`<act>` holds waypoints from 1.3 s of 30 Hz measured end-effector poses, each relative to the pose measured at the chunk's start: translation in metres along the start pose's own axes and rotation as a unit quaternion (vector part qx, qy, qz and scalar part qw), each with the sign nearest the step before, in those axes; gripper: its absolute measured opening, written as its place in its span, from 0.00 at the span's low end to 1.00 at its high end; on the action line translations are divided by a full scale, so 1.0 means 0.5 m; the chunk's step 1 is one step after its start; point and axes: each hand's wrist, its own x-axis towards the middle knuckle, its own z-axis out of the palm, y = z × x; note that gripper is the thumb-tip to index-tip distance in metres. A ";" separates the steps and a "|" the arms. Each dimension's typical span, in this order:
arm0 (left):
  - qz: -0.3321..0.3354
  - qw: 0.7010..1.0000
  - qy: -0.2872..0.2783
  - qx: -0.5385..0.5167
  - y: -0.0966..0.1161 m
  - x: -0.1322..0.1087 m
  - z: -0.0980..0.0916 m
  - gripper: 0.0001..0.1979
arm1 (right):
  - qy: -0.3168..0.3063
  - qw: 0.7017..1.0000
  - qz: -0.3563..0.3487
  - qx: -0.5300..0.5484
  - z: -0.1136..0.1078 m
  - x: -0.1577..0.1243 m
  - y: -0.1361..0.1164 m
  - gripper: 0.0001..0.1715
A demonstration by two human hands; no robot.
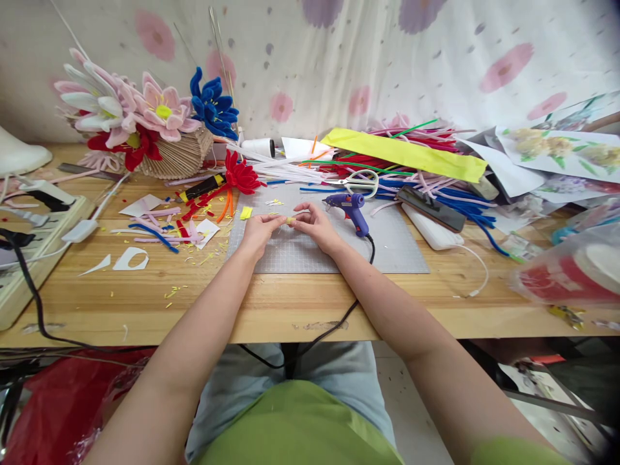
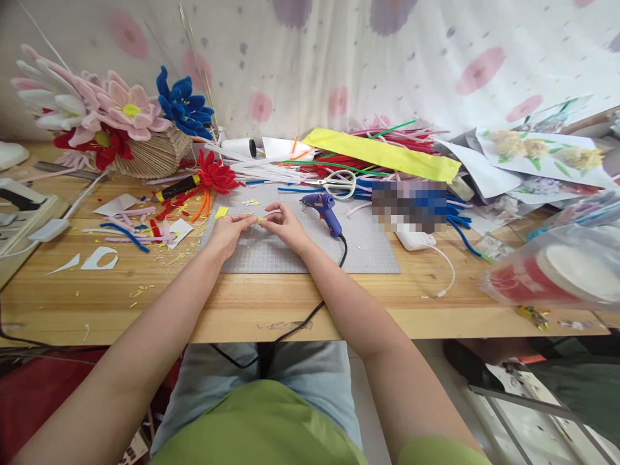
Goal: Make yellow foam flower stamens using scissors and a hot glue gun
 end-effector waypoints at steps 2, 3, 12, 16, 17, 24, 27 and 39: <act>-0.002 1.000 -0.007 -0.002 0.000 0.000 0.000 0.12 | 0.002 1.000 -0.004 -0.003 0.002 0.000 0.001 0.28; -0.003 1.000 -0.012 -0.002 0.000 0.000 -0.001 0.12 | 0.004 1.000 -0.004 -0.002 0.003 0.001 0.001 0.28; -0.014 0.996 -0.025 -0.080 -0.003 -0.008 0.019 0.08 | -0.008 1.000 0.002 0.014 0.005 -0.001 -0.004 0.29; -0.010 0.988 -0.030 -0.150 -0.006 -0.015 0.036 0.07 | 0.014 1.000 0.001 0.013 0.007 0.004 0.002 0.30; -0.010 0.988 -0.030 -0.151 -0.006 -0.017 0.039 0.07 | 0.022 1.000 0.000 0.009 0.007 0.006 0.004 0.30; -0.017 0.994 -0.023 -0.110 -0.004 -0.016 0.035 0.10 | 0.040 0.999 0.009 0.007 0.002 0.006 0.007 0.29; -0.004 0.994 -0.047 -0.099 -0.006 -0.017 0.032 0.11 | 0.035 0.999 0.014 0.022 0.001 0.002 0.003 0.30; 0.064 0.997 -0.012 0.044 -0.017 -0.006 0.024 0.11 | 0.054 0.998 -0.011 0.004 -0.003 0.002 -0.002 0.24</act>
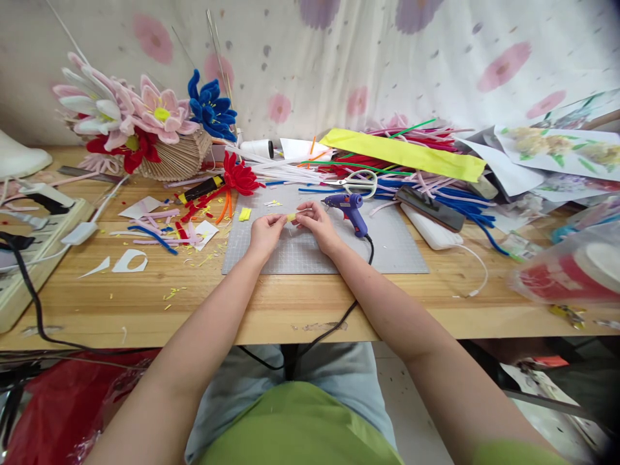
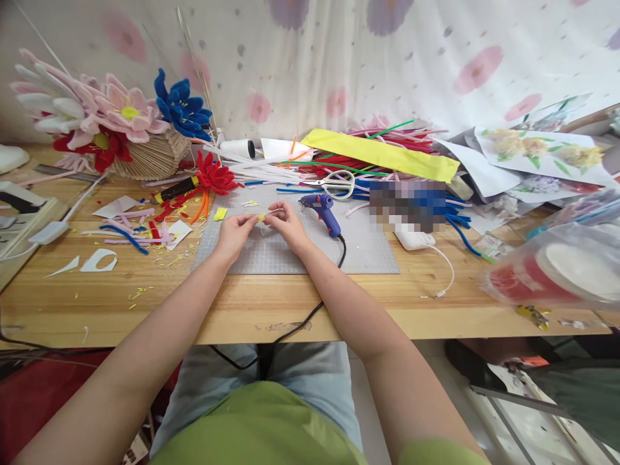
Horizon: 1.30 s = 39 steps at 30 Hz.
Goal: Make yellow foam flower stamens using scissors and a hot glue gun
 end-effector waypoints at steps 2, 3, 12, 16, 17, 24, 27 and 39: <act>0.007 0.999 0.001 0.036 -0.003 0.002 -0.003 0.11 | 0.005 1.000 0.002 0.000 0.001 0.000 -0.002 0.23; 0.007 0.999 0.002 0.049 -0.005 0.002 -0.004 0.10 | 0.011 1.000 0.003 -0.002 0.001 0.000 -0.003 0.23; -0.004 0.999 0.000 0.048 -0.006 0.003 -0.005 0.15 | 0.029 0.999 0.006 -0.027 -0.001 0.007 0.013 0.25; -0.028 0.999 0.010 0.026 0.000 0.001 -0.002 0.17 | 0.031 0.999 0.005 -0.015 0.001 0.008 0.016 0.24; -0.032 0.999 0.012 0.021 0.002 0.000 -0.001 0.17 | 0.029 1.000 0.006 -0.010 0.002 0.008 0.016 0.24; -0.047 0.997 -0.014 -0.057 0.009 -0.004 0.001 0.18 | 0.004 0.999 0.012 0.043 0.001 0.004 0.008 0.26; -0.055 0.991 -0.031 -0.120 0.008 -0.004 0.004 0.16 | -0.003 0.998 0.015 0.069 0.000 0.001 0.004 0.26; -0.037 0.978 -0.045 -0.200 0.004 -0.005 0.015 0.12 | -0.010 1.000 0.018 0.020 0.005 0.007 0.016 0.30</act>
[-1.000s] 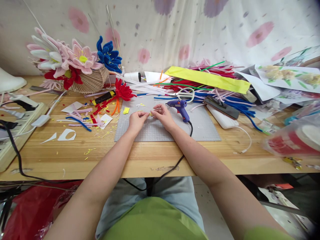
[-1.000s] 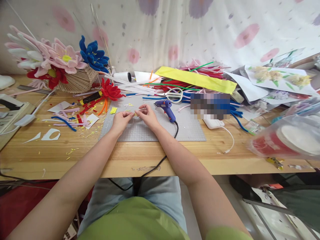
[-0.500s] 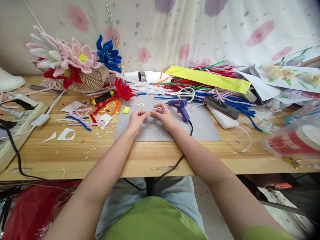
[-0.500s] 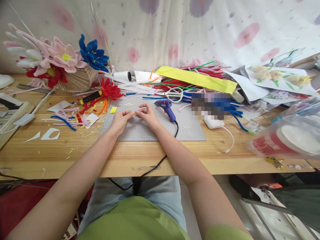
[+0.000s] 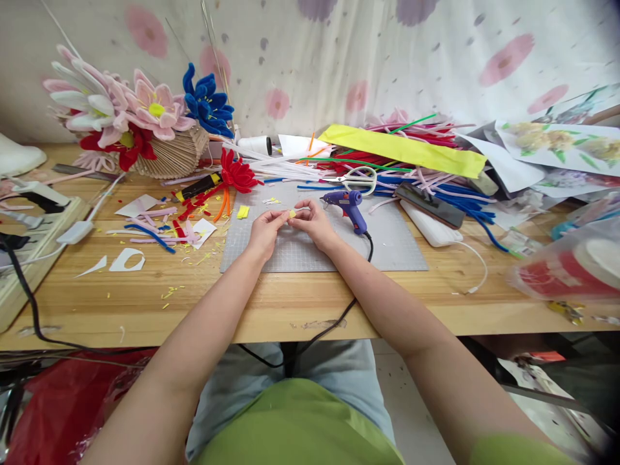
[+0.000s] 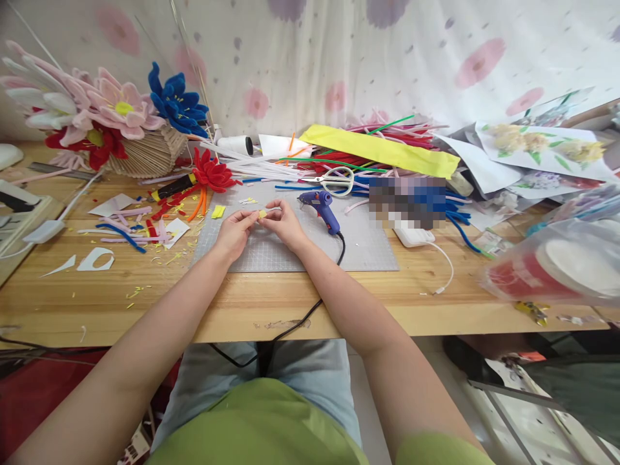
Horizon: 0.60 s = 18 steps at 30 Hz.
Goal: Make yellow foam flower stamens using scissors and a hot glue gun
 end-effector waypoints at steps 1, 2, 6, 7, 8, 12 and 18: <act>-0.001 1.000 0.000 0.016 0.000 0.000 0.000 0.12 | 0.003 1.000 0.002 0.000 -0.001 0.000 0.000 0.30; 0.001 0.999 0.000 0.032 0.000 0.000 0.000 0.12 | 0.004 1.000 0.004 0.001 -0.003 0.000 0.000 0.30; 0.021 0.997 0.016 0.066 -0.001 -0.001 -0.002 0.14 | -0.005 1.000 0.012 -0.002 -0.003 -0.002 -0.002 0.30; 0.022 0.997 0.024 0.068 -0.001 0.000 -0.003 0.14 | -0.007 1.000 0.010 -0.005 -0.003 -0.002 -0.003 0.30; 0.022 0.997 0.033 0.071 -0.002 0.001 -0.004 0.13 | -0.006 1.000 0.006 -0.010 -0.003 -0.001 -0.004 0.30; 0.022 0.992 0.062 0.105 -0.005 0.007 -0.008 0.12 | 0.028 0.999 -0.024 -0.033 -0.004 0.001 -0.007 0.27; 0.018 0.990 0.069 0.125 -0.006 0.008 -0.005 0.11 | 0.030 0.998 -0.036 -0.035 -0.004 0.000 -0.005 0.26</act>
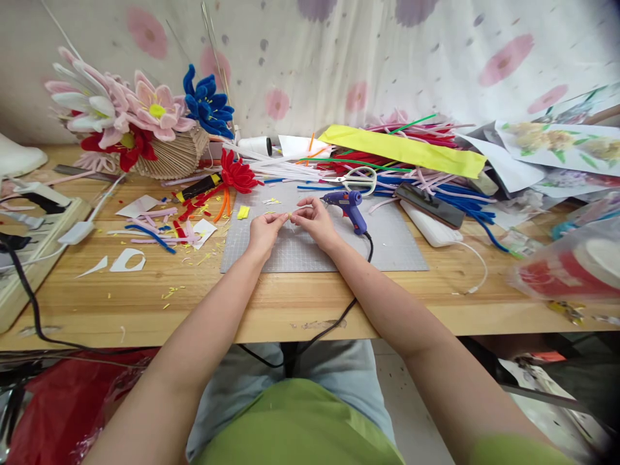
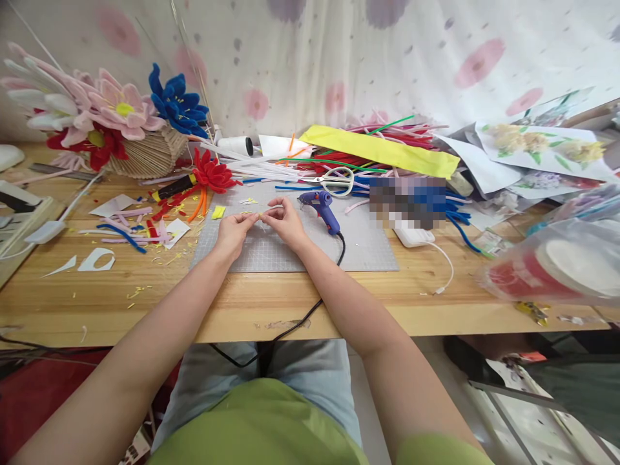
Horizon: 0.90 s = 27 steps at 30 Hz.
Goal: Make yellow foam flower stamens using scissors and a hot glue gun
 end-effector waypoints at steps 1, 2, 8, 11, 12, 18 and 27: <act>-0.002 1.000 0.000 -0.002 0.001 -0.001 0.000 0.11 | -0.002 1.000 0.000 0.005 0.000 0.000 0.000 0.27; -0.005 1.000 -0.001 -0.004 0.003 -0.002 0.000 0.12 | -0.003 1.000 0.000 0.010 0.000 0.000 0.000 0.27; -0.014 0.999 -0.017 -0.033 0.010 -0.003 -0.001 0.16 | -0.012 0.999 0.000 0.034 -0.001 -0.004 -0.007 0.27; -0.016 0.997 -0.028 -0.074 0.010 -0.002 -0.002 0.15 | -0.028 0.999 0.015 0.040 0.001 -0.007 -0.010 0.27; -0.016 0.995 -0.033 -0.089 0.009 -0.002 -0.002 0.14 | -0.040 0.998 0.021 0.040 0.001 -0.007 -0.010 0.27; -0.011 0.991 -0.057 -0.123 0.011 -0.006 -0.002 0.15 | -0.049 0.997 0.040 0.032 0.006 -0.006 -0.001 0.31; 0.013 0.988 -0.084 -0.129 0.006 -0.005 -0.003 0.14 | -0.056 0.996 0.063 0.041 0.006 -0.008 -0.007 0.32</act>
